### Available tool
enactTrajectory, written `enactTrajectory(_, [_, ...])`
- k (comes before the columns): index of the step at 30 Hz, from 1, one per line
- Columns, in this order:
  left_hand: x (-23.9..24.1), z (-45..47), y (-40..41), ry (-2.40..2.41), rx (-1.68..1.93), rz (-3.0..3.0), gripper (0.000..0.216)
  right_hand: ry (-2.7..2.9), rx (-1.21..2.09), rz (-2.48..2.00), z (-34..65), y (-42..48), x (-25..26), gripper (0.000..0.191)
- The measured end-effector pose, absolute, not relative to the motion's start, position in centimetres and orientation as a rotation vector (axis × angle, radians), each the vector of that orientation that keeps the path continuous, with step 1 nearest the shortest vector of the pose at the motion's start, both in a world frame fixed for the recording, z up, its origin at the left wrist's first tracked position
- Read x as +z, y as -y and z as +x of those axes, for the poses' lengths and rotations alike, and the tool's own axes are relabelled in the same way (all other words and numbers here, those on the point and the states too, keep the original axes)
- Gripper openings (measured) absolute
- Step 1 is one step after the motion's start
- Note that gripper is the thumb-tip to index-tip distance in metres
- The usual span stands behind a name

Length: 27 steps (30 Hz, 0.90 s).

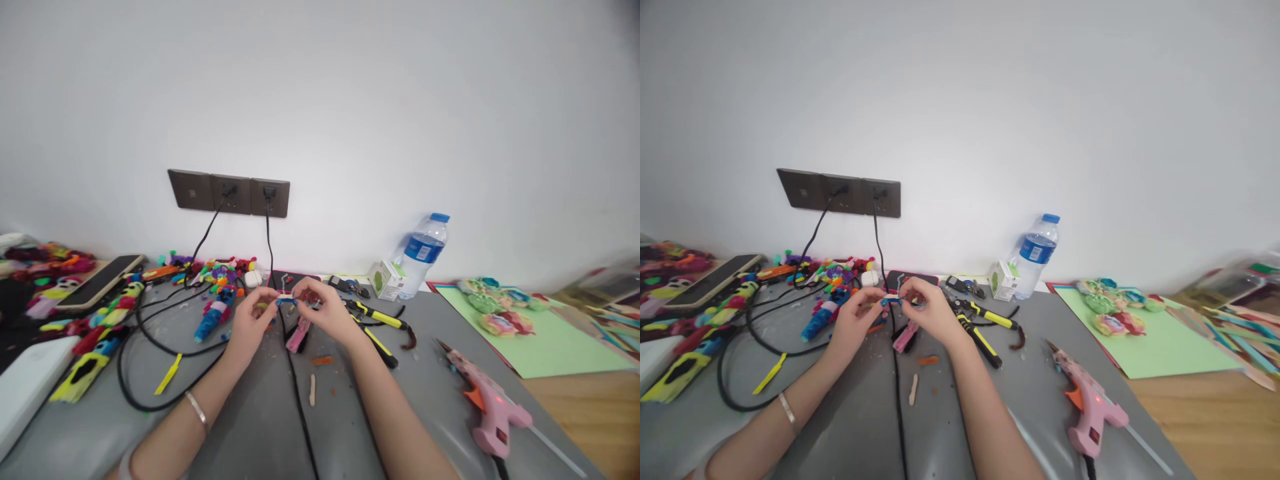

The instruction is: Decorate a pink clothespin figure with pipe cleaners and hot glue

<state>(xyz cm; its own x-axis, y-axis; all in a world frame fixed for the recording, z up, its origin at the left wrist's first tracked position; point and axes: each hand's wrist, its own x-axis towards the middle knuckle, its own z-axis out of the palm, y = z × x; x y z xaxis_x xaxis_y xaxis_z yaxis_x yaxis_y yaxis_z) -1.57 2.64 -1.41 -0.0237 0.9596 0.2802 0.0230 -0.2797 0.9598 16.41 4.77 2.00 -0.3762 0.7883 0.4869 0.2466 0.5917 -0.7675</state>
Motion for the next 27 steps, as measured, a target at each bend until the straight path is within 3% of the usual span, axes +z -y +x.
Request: enactTrajectory(27, [-1.08,-1.51,-2.53,-1.086,1.485,1.402,0.012,1.901,0.764,-0.869,16.55,-4.66,2.23,0.009])
